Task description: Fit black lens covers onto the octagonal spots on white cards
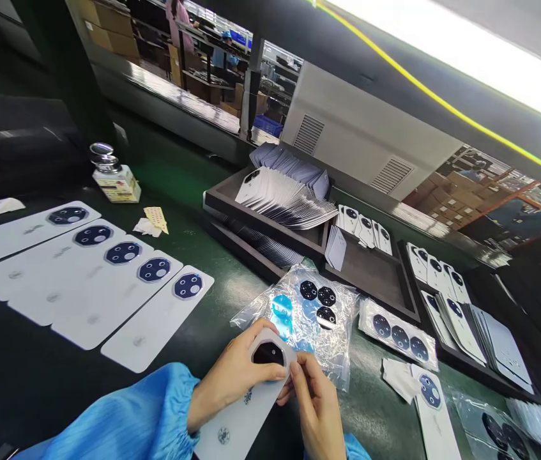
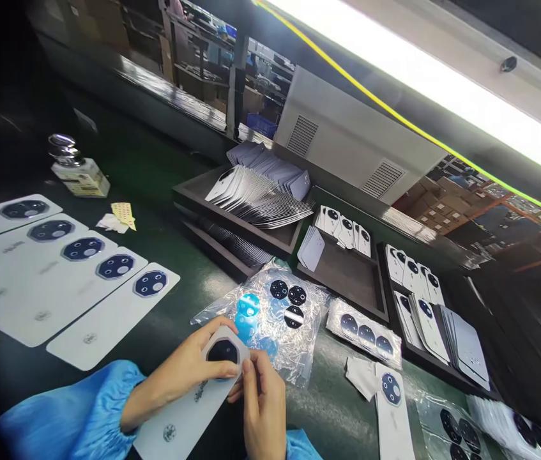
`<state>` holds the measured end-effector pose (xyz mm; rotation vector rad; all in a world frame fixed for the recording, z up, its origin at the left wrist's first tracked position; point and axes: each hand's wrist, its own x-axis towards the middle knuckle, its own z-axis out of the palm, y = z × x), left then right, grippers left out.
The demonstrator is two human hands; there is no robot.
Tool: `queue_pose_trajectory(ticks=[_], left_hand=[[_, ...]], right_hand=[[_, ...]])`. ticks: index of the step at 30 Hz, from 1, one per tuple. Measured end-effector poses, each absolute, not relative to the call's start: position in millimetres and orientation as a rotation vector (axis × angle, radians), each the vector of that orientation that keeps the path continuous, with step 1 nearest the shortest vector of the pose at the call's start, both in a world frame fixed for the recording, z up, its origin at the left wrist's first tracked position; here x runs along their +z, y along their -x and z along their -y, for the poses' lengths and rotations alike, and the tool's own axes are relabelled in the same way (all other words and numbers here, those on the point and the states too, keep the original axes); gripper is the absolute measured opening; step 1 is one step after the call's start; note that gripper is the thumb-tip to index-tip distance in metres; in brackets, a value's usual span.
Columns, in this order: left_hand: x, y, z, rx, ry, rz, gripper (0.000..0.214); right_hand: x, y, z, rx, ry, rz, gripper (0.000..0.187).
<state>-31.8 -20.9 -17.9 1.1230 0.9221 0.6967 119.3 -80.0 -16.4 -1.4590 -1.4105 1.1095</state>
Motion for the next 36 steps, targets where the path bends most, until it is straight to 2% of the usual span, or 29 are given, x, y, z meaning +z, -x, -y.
queue_pose_trajectory(ticks=[4, 13, 17, 23, 27, 33, 36], left_hand=[[-16, 31, 22, 0.790, -1.129, -0.906, 0.020], [-10, 38, 20, 0.682, -0.985, -0.796, 0.036], [-4, 47, 12, 0.563, -1.013, -0.756, 0.038], [-9, 42, 20, 0.600, -1.004, -0.696, 0.042], [-15, 39, 25, 0.568, -1.138, -0.772, 0.036], [-15, 42, 16, 0.559, -0.984, -0.602, 0.030], [-12, 43, 13, 0.563, -0.965, -0.582, 0.038]], right_hand=[[-20, -119, 83, 1.068, 1.454, 1.508, 0.027], [-15, -102, 75, 1.313, 1.383, 1.028, 0.043], [-9, -106, 72, 1.384, 1.337, 0.882, 0.042], [-12, -112, 74, 1.274, 1.367, 0.761, 0.038], [-11, -108, 75, 1.228, 1.366, 0.732, 0.036], [-9, -112, 77, 1.222, 1.374, 0.780, 0.035], [-9, -115, 77, 1.226, 1.382, 0.818, 0.035]])
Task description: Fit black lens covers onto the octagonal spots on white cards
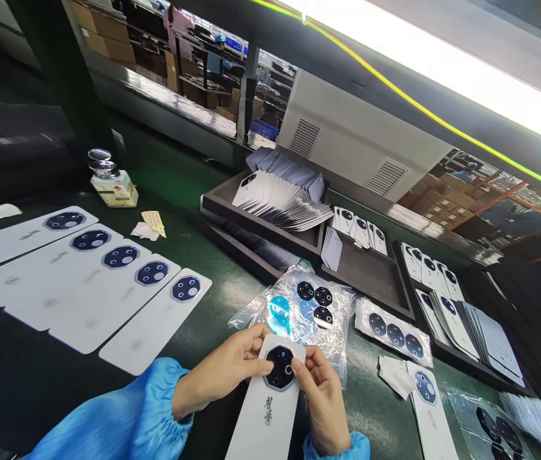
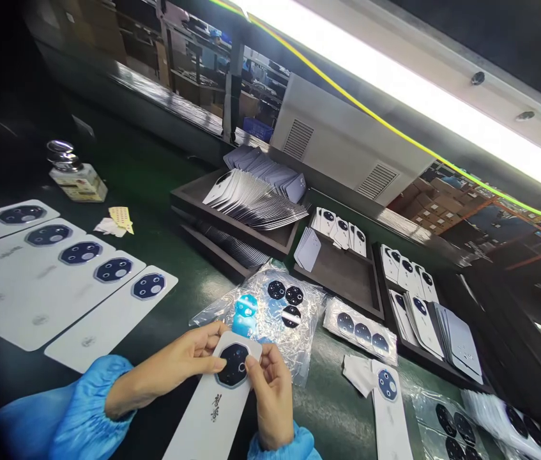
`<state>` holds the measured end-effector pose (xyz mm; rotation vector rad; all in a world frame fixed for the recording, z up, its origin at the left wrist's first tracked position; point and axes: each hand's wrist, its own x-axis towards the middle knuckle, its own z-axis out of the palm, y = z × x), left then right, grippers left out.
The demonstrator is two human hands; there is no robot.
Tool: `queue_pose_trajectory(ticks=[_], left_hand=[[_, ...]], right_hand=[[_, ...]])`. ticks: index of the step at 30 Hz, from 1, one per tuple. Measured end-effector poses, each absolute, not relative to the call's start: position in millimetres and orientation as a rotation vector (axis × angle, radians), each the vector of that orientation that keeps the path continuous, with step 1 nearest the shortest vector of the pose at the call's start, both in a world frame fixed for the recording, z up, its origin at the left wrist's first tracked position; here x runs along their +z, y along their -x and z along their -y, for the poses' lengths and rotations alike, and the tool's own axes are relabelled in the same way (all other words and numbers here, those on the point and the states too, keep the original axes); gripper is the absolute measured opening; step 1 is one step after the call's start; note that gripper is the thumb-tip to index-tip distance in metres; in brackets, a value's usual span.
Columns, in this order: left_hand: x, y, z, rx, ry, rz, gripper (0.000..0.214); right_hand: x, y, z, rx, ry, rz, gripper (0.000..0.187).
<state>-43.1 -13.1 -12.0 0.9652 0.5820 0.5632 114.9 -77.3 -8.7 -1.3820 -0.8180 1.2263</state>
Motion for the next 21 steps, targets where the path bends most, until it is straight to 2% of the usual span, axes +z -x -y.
queue_pose_trajectory(ticks=[9, 13, 17, 21], left_hand=[[-14, 36, 13, 0.615, -1.075, -0.763, 0.058], [-11, 38, 13, 0.582, -1.129, -0.782, 0.050], [-7, 40, 15, 0.599, -1.252, -0.833, 0.032], [-5, 42, 17, 0.545, -1.436, -0.853, 0.022]], right_hand=[[-7, -112, 80, 1.226, 1.363, 0.904, 0.034], [-12, -111, 78, 1.253, 1.351, 0.882, 0.036], [-20, -112, 76, 1.275, 1.329, 0.891, 0.041], [-18, -113, 76, 1.270, 1.349, 0.913, 0.038]])
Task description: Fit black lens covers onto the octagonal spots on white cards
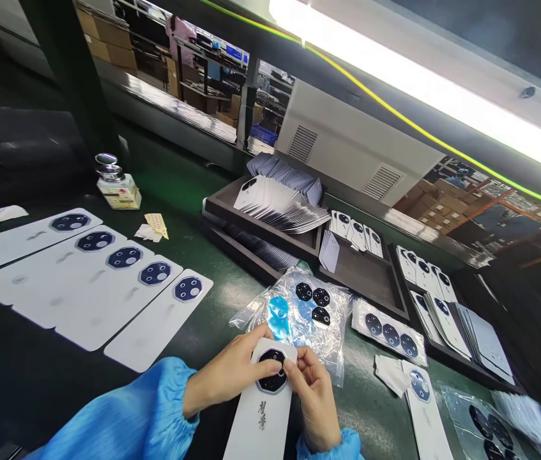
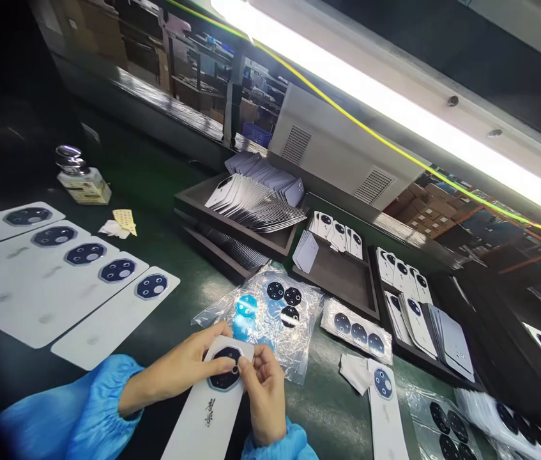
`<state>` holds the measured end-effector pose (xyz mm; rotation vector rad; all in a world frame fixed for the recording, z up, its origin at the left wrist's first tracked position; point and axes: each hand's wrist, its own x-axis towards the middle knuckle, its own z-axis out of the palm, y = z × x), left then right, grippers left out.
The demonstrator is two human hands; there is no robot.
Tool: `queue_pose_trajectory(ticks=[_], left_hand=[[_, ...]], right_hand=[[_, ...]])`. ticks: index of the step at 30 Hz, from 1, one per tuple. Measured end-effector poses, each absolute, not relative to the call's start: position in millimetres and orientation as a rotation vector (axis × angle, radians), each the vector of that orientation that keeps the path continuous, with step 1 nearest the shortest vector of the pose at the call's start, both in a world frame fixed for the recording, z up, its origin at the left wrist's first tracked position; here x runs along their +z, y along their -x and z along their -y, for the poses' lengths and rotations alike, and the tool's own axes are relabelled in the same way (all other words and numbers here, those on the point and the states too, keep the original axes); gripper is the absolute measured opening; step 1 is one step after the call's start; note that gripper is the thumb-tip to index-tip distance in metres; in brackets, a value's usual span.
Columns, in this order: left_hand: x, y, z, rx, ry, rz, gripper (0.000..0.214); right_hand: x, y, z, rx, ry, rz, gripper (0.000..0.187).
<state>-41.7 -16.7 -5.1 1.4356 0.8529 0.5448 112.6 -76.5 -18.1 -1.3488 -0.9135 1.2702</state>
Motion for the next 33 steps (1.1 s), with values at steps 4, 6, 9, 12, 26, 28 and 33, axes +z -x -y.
queue_pose_trajectory(ticks=[4, 6, 9, 12, 26, 28, 33], left_hand=[[-3.0, 43.3, 17.5, 0.543, -1.439, -0.852, 0.023], [-3.2, 43.8, 17.5, 0.544, -1.412, -0.845, 0.024], [-5.6, 44.2, 16.2, 0.574, -1.430, -0.836, 0.027], [-8.8, 44.3, 14.0, 0.621, -1.487, -0.860, 0.034], [-11.1, 43.2, 11.5, 0.573, -1.498, -0.895, 0.033], [-11.7, 43.2, 11.2, 0.577, -1.492, -0.896, 0.033], [-12.7, 43.2, 11.2, 0.595, -1.450, -0.899, 0.032]], right_hand=[[-15.5, -111.5, 76.4, 1.309, 1.341, 0.916, 0.040], [-15.7, -110.2, 76.5, 1.283, 1.343, 0.896, 0.039], [-16.1, -108.5, 77.5, 1.259, 1.347, 0.889, 0.038], [-16.7, -108.2, 78.0, 1.258, 1.350, 0.888, 0.038], [-10.3, -106.4, 77.1, 1.307, 1.330, 0.813, 0.038], [-10.5, -106.5, 77.2, 1.305, 1.325, 0.813, 0.038], [-15.2, -106.7, 76.8, 1.316, 1.326, 0.790, 0.038]])
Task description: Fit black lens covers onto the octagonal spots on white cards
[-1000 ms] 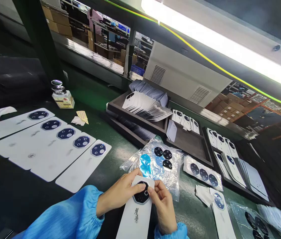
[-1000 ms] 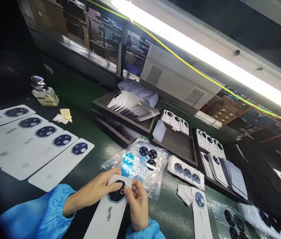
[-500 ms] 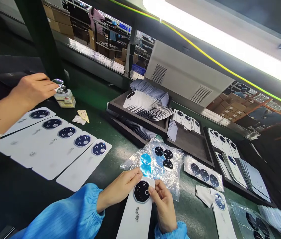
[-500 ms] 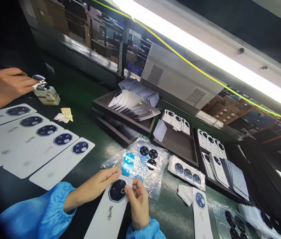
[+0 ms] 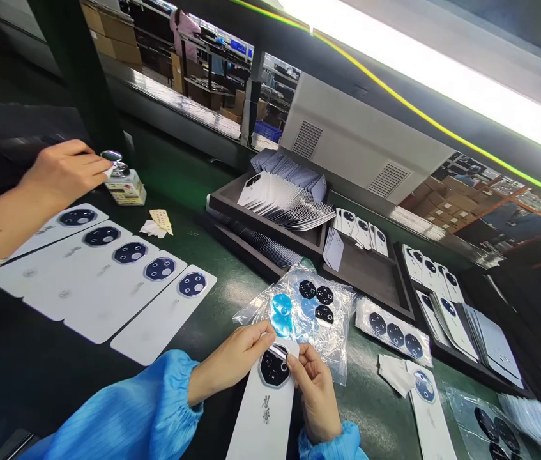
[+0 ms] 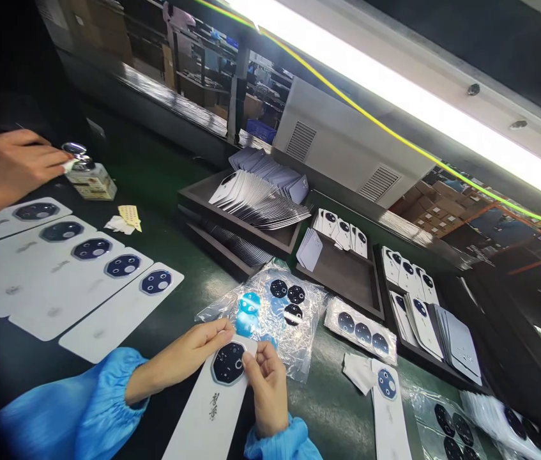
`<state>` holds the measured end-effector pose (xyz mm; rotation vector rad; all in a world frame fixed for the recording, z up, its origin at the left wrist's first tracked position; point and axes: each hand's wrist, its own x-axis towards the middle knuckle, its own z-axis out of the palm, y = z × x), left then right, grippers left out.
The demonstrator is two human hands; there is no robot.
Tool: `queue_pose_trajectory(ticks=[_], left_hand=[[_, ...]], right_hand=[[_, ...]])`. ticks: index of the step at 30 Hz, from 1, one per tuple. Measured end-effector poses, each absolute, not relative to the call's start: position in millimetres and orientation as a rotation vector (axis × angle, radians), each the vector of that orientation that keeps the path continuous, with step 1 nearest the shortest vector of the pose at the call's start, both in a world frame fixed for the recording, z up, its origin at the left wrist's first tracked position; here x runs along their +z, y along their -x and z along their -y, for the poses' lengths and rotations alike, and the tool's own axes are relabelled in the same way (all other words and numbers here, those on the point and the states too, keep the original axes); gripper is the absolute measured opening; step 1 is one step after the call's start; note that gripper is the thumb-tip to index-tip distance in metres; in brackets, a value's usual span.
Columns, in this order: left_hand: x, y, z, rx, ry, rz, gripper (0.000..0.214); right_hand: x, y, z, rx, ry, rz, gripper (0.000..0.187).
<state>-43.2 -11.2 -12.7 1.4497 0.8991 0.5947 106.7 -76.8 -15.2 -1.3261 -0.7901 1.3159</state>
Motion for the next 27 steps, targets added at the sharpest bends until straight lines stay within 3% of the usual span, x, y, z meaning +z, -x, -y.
queue_pose_trajectory(ticks=[12, 27], left_hand=[[-11, 3, -1, 0.626, -1.231, -0.813, 0.033], [-17, -34, -16, 0.585, -1.066, -0.805, 0.034]], right_hand=[[-13, -132, 69, 1.111, 1.361, 0.751, 0.034], [-16, -166, 56, 1.211, 1.358, 0.712, 0.038]])
